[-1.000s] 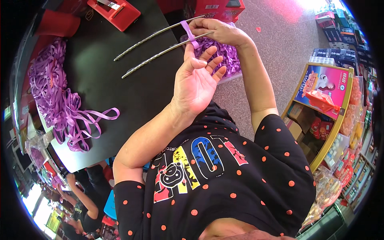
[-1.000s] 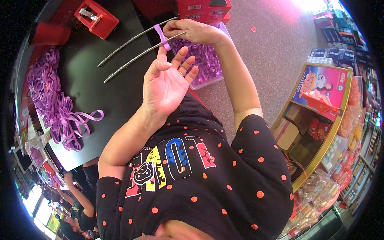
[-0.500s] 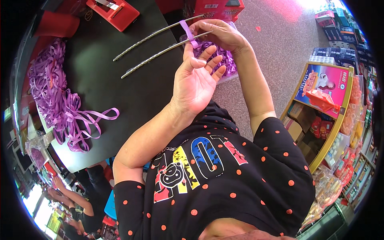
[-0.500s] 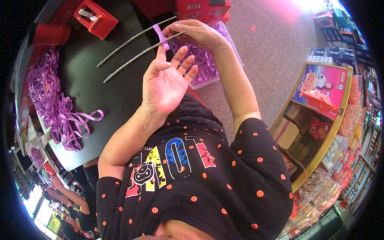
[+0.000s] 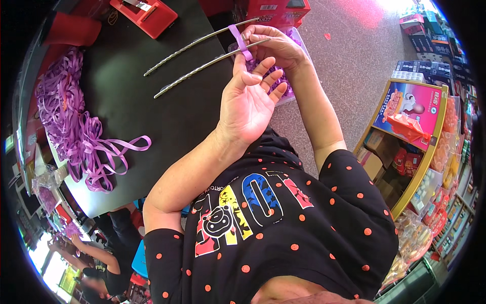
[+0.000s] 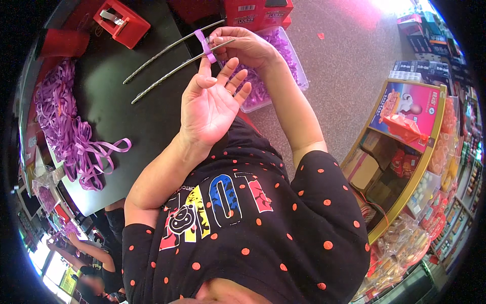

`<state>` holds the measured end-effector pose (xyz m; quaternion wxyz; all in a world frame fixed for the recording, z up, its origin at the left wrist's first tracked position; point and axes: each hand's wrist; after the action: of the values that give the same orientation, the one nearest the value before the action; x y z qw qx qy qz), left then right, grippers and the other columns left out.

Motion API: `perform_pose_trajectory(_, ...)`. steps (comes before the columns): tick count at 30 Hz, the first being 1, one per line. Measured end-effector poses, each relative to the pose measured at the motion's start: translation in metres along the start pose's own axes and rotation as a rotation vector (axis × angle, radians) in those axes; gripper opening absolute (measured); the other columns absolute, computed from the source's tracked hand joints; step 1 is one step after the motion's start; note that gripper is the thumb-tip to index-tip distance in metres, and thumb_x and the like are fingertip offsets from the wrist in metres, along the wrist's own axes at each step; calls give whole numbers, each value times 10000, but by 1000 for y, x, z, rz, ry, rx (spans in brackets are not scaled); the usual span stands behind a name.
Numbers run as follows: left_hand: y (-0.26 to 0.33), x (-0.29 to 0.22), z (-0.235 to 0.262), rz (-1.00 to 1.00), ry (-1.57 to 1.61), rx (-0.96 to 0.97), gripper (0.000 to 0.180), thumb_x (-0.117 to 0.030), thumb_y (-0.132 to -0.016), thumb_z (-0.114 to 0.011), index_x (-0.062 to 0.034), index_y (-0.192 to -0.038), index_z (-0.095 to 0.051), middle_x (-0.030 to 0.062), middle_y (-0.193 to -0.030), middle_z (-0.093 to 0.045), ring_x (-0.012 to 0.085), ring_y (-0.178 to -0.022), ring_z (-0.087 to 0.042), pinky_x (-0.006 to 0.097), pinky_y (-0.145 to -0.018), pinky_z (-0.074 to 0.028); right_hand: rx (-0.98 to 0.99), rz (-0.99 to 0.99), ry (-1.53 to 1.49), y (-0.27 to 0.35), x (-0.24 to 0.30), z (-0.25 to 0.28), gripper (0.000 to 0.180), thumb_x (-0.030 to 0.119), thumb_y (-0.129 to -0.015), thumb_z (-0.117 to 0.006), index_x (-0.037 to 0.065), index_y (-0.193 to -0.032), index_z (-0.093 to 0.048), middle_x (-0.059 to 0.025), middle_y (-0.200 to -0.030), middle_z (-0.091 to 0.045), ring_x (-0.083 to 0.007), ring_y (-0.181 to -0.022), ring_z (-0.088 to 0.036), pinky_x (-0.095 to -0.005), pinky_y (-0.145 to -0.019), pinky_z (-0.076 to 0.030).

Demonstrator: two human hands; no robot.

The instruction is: Assembling and packaging purple ribbons into small containers using tape and scissors.

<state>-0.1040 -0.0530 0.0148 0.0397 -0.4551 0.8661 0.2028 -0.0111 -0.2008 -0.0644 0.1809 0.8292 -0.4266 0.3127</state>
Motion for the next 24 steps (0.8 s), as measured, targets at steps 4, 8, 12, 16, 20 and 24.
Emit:
perform_pose_trajectory(4, 0, 0, 0, -4, 0, -8, 685, -114, -753, -544, -234, -1384, -306, 86, -1180, -487, 242, -1087, -471, 415, -969, -373, 3, -4, 0, 1, 1, -3, 170, 134, -872, -627, 39, -1007, -585, -53, -919, -629, -158, -835, -640, -291, -763, -540)
perform_pose_trajectory(8, 0, 0, 0, -4, -1, -18, 678, -116, -753, -547, -231, -1378, -311, 85, -1181, -487, 242, -1088, -470, 414, -969, -373, 7, -17, -20, 0, -1, -2, 193, 185, -883, -618, 29, -993, -589, -57, -918, -628, -175, -831, -643, -302, -749, -542)
perform_pose_trajectory(12, 0, 0, 0, -3, 1, -7, 683, -116, -752, -549, -231, -1381, -309, 83, -1177, -489, 242, -1088, -469, 412, -970, -373, 28, -2, -74, -1, 3, 1, 306, 318, -913, -570, 25, -998, -589, -62, -924, -624, -187, -829, -633, -317, -745, -536)
perform_pose_trajectory(16, 1, -1, 0, -6, 1, -11, 681, -114, -751, -549, -241, -1379, -319, 80, -1175, -490, 243, -1087, -468, 410, -969, -374, -45, -39, -37, 0, 10, -5, 385, 397, -910, -551, 26, -1007, -590, -64, -944, -623, -183, -834, -624, -324, -755, -529)
perform_pose_trajectory(20, 1, -1, -5, -1, 20, -41, 630, -66, -745, -503, -219, -1332, -334, 54, -1100, -520, 195, -997, -508, 373, -905, -415, -132, -55, 220, 4, 18, -9, 262, 310, -893, -594, 55, -926, -642, -11, -908, -621, -110, -795, -566, -247, -715, -469)
perform_pose_trajectory(24, 0, 1, -1, -4, 32, -36, 585, -82, -747, -515, -217, -1301, -386, 65, -1128, -512, 218, -1034, -491, 390, -932, -396, -212, -99, 375, 4, 24, -15, 188, 216, -844, -641, 42, -911, -665, -19, -844, -635, -107, -769, -573, -231, -698, -468)
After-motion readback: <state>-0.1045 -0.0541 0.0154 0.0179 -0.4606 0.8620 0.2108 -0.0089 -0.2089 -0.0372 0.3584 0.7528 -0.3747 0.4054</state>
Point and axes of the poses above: each hand's wrist, its own y-axis away from the middle knuckle, its own z-axis out of the back of the hand, x = y × z
